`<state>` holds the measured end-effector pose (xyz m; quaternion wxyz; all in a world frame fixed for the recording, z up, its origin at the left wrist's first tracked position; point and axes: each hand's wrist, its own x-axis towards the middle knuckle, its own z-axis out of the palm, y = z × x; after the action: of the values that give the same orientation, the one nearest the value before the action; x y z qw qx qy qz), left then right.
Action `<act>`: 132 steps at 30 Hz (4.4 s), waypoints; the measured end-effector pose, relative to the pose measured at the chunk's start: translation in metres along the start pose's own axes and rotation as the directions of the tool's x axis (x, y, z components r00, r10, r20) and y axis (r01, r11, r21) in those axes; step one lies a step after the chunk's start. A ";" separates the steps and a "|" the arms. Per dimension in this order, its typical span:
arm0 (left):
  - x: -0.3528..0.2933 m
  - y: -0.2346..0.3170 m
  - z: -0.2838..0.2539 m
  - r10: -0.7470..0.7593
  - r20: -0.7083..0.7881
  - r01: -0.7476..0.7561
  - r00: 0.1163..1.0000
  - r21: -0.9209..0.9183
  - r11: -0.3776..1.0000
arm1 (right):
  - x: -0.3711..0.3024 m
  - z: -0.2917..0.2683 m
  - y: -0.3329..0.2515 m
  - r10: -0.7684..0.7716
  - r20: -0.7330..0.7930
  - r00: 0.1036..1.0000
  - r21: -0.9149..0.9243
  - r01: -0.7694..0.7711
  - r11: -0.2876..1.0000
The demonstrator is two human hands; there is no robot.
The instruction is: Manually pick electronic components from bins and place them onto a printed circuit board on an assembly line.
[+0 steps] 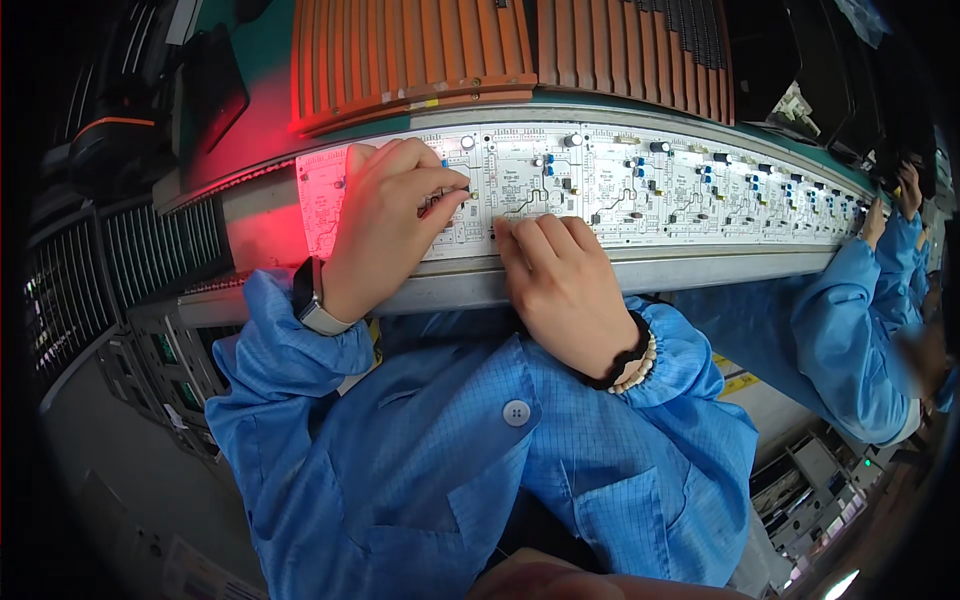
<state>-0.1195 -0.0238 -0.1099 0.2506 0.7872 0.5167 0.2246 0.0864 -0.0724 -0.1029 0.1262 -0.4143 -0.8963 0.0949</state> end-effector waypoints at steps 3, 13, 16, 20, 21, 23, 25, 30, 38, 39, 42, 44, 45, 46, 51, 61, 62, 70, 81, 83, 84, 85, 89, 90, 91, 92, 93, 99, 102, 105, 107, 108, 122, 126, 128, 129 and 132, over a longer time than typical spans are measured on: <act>0.004 0.005 -0.003 0.090 -0.011 -0.089 0.996 0.093 0.992 | -0.001 0.000 0.001 0.002 -0.001 1.000 0.006 -0.002 1.000; 0.016 0.022 -0.008 0.240 0.132 -0.269 0.962 0.290 0.919 | -0.005 0.003 0.003 0.009 0.000 1.000 0.013 -0.009 1.000; 0.013 0.021 -0.003 0.289 0.129 -0.315 0.949 0.323 0.892 | -0.005 -0.002 0.006 -0.005 0.023 1.000 0.012 0.004 1.000; -0.003 0.013 0.001 0.297 0.143 -0.326 0.944 0.284 0.902 | 0.008 -0.031 0.031 -0.079 0.040 0.996 0.097 0.075 0.992; -0.009 0.011 0.004 0.304 0.121 -0.326 0.945 0.283 0.902 | 0.015 -0.041 0.043 -0.045 -0.076 0.996 0.089 0.052 0.995; -0.017 0.008 0.008 0.343 0.123 -0.365 0.931 0.328 0.871 | 0.036 -0.052 0.074 0.017 -0.267 0.964 0.079 0.004 0.997; -0.022 0.009 0.011 0.388 0.131 -0.408 0.912 0.374 0.833 | 0.059 -0.053 0.103 0.094 -0.367 0.925 0.055 -0.079 0.995; -0.016 0.016 0.002 0.377 0.221 -0.436 0.899 0.400 0.806 | 0.091 -0.036 0.142 0.117 -0.417 0.901 -0.089 -0.169 0.982; 0.051 -0.003 -0.034 0.397 -0.069 -0.378 0.915 0.195 0.905 | 0.089 -0.042 0.130 0.105 -0.357 0.928 -0.188 -0.181 0.965; 0.063 -0.006 -0.034 0.396 -0.150 -0.364 0.906 0.203 0.909 | 0.087 -0.046 0.127 0.107 -0.342 0.934 -0.179 -0.177 0.968; 0.097 -0.016 -0.025 0.419 -0.153 -0.335 0.895 0.387 0.859 | 0.083 -0.054 0.128 0.118 -0.324 0.939 -0.117 -0.163 0.980; 0.106 -0.022 -0.018 0.445 -0.146 -0.344 0.884 0.442 0.828 | 0.082 -0.057 0.131 0.128 -0.318 0.939 -0.062 -0.155 0.986; 0.109 -0.023 -0.015 0.471 -0.133 -0.354 0.872 0.494 0.794 | 0.083 -0.057 0.133 0.122 -0.298 0.947 -0.033 -0.138 0.990; 0.110 -0.023 -0.015 0.469 -0.133 -0.352 0.873 0.494 0.795 | 0.083 -0.058 0.135 0.115 -0.277 0.954 -0.002 -0.121 0.993; 0.109 -0.018 -0.012 0.580 -0.092 -0.415 0.809 0.610 0.675 | 0.082 -0.062 0.138 0.071 -0.238 0.969 -0.054 -0.087 0.995; 0.114 -0.016 -0.003 0.437 -0.140 -0.335 0.889 0.452 0.827 | 0.053 -0.050 0.042 -0.008 -0.169 0.986 0.325 0.063 0.944; 0.115 -0.015 -0.003 0.433 -0.142 -0.331 0.890 0.451 0.829 | 0.049 -0.037 0.028 -0.023 -0.145 0.989 0.321 0.068 0.945; 0.067 -0.009 -0.047 0.417 -0.246 -0.361 0.875 0.240 0.901 | 0.055 0.019 -0.001 -0.110 -0.106 0.988 0.214 0.130 0.968; -0.022 -0.035 -0.058 0.234 -0.188 -0.221 0.954 0.088 0.971 | 0.056 0.020 -0.005 -0.096 -0.123 0.988 0.212 0.121 0.970; -0.031 -0.039 -0.058 0.223 -0.172 -0.211 0.959 0.084 0.974 | 0.056 0.021 -0.009 -0.084 -0.095 0.992 0.158 0.099 0.983; -0.034 -0.040 -0.057 0.215 -0.156 -0.204 0.964 0.082 0.976 | 0.056 0.021 -0.012 -0.070 -0.071 0.995 0.101 0.077 0.992; -0.037 -0.042 -0.055 0.214 -0.155 -0.203 0.964 0.080 0.976 | 0.056 0.022 -0.015 -0.069 -0.070 0.995 0.101 0.076 0.992; -0.042 -0.045 -0.050 0.210 -0.130 -0.202 0.969 0.071 0.977 | 0.055 0.017 -0.026 -0.047 0.012 0.999 -0.049 0.047 0.998; -0.042 -0.045 -0.049 0.212 -0.109 -0.206 0.971 0.069 0.976 | 0.055 0.015 -0.027 -0.052 0.056 0.997 -0.074 0.056 0.996; -0.042 -0.046 -0.047 0.211 -0.109 -0.204 0.971 0.070 0.976 | 0.053 0.013 -0.028 -0.053 0.057 0.997 -0.073 0.057 0.996; -0.041 -0.047 -0.043 0.229 -0.111 -0.221 0.967 0.076 0.972 | 0.050 0.010 -0.026 -0.101 0.061 0.993 -0.081 0.106 0.991; -0.040 -0.048 -0.040 0.247 -0.112 -0.239 0.962 0.083 0.967 | 0.047 0.008 -0.026 -0.148 0.065 0.987 -0.090 0.154 0.984; -0.030 -0.047 -0.026 0.262 -0.099 -0.256 0.960 0.069 0.964 | 0.029 0.011 -0.023 -0.130 0.060 0.990 -0.029 0.132 0.991; -0.024 -0.047 -0.023 0.293 -0.075 -0.283 0.953 0.121 0.951 | 0.026 0.012 -0.019 -0.120 0.052 0.991 0.007 0.120 0.993; -0.021 -0.045 -0.023 0.287 -0.056 -0.277 0.956 0.141 0.951 | 0.023 0.008 -0.013 -0.116 0.062 0.991 0.024 0.115 0.993; -0.021 -0.045 -0.025 0.287 -0.030 -0.278 0.957 0.164 0.946 | 0.023 -0.003 -0.008 -0.107 0.040 0.993 0.050 0.105 0.993; -0.021 -0.045 -0.025 0.279 -0.010 -0.272 0.960 0.188 0.944 | 0.023 -0.010 -0.006 -0.105 0.024 0.994 0.077 0.103 0.992; -0.018 -0.036 -0.027 0.329 0.015 -0.318 0.944 0.307 0.897 | 0.036 -0.074 0.041 -0.054 -0.137 0.989 -0.103 0.040 0.994; -0.013 -0.029 -0.031 0.333 0.094 -0.342 0.938 0.393 0.854 | 0.043 -0.084 0.069 -0.006 -0.174 0.985 -0.134 -0.017 0.991; -0.013 -0.026 -0.033 0.330 0.101 -0.343 0.939 0.380 0.859 | 0.047 -0.089 0.082 0.013 -0.182 0.983 -0.153 -0.042 0.987; -0.013 -0.026 -0.033 0.322 0.107 -0.338 0.941 0.368 0.866 | 0.048 -0.090 0.088 0.016 -0.183 0.983 -0.164 -0.047 0.985; -0.015 -0.031 -0.035 0.235 0.062 -0.242 0.970 0.198 0.950 | 0.048 -0.093 0.092 0.016 -0.195 0.981 -0.151 -0.046 0.988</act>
<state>-0.1685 -0.0216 -0.1037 0.1491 0.8695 0.4334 0.1841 0.1507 0.0297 -0.0331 0.1787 -0.4438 -0.8780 -0.0135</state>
